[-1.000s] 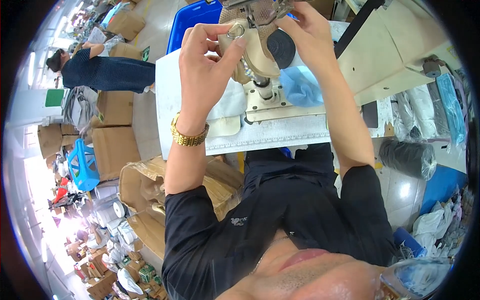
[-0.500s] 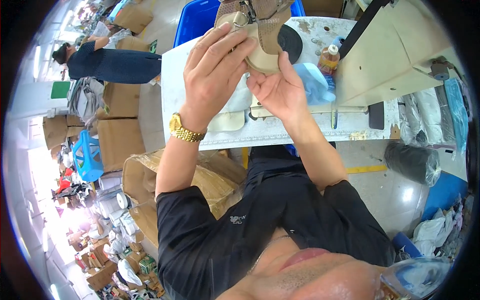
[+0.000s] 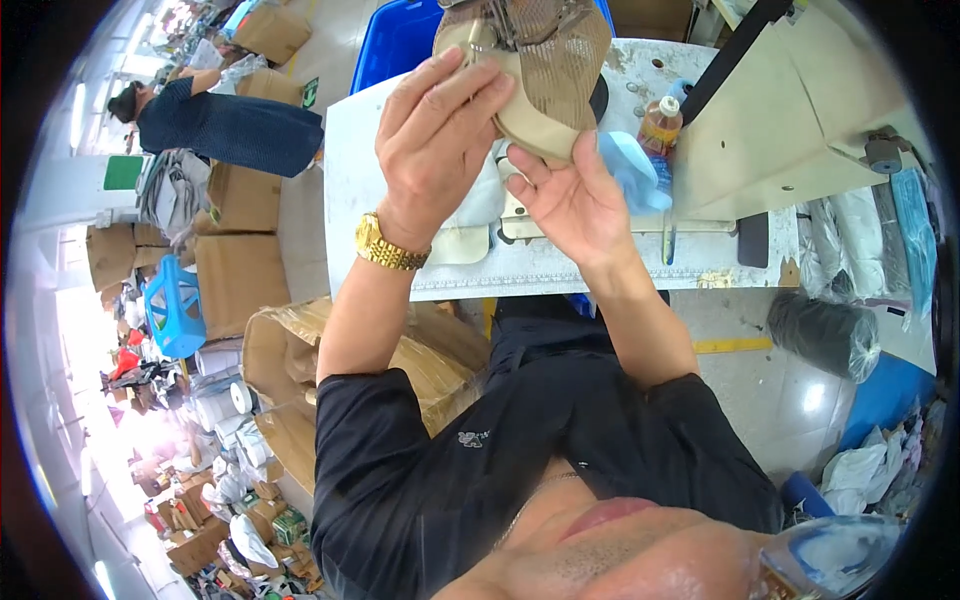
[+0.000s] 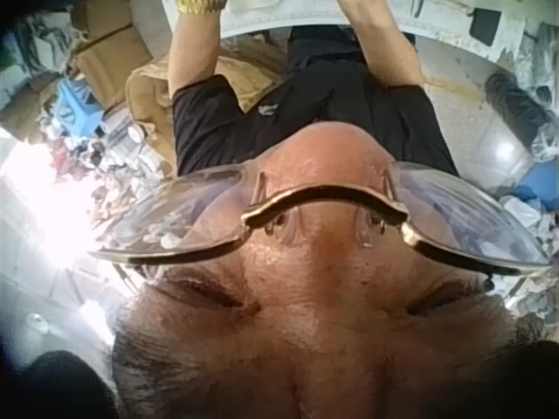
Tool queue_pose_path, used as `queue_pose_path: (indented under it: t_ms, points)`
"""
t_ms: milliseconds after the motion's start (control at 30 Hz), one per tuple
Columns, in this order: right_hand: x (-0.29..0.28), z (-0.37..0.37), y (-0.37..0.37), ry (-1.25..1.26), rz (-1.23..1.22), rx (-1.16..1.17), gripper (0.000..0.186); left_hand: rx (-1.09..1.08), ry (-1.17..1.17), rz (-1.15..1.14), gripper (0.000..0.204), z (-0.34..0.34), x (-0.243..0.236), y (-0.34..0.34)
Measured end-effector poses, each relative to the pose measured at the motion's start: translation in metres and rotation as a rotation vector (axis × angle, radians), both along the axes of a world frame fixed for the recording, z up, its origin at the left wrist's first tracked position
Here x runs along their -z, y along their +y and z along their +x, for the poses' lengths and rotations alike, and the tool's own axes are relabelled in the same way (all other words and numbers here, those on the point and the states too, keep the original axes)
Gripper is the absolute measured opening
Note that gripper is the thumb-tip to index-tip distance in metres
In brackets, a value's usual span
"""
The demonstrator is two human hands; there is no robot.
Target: Sewing mesh and leather components together to form a shoe upper using an industrial sewing machine.
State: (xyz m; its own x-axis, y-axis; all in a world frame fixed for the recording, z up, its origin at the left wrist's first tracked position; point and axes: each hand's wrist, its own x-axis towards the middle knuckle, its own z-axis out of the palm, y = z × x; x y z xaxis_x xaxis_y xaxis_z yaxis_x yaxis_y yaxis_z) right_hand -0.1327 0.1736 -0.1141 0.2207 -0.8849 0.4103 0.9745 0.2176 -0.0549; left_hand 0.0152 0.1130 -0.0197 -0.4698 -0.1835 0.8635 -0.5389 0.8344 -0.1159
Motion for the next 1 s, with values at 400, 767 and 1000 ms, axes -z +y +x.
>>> queue_pose_path:
  t_ms: [400, 767, 1000]
  points:
    - [0.000, -0.008, -0.010, 0.039, 0.003, 0.022, 0.045, -0.005, -0.018, -0.017, 0.031, -0.006, -0.007, -0.002]
    - [-0.006, -0.005, -0.015, 0.037, 0.005, 0.029, 0.044, 0.066, 0.013, -0.018, 0.030, -0.006, -0.004, -0.005]
    - [-0.008, -0.005, -0.018, 0.025, 0.052, 0.051, 0.043, 0.037, 0.014, -0.036, 0.027, -0.009, -0.001, -0.006]
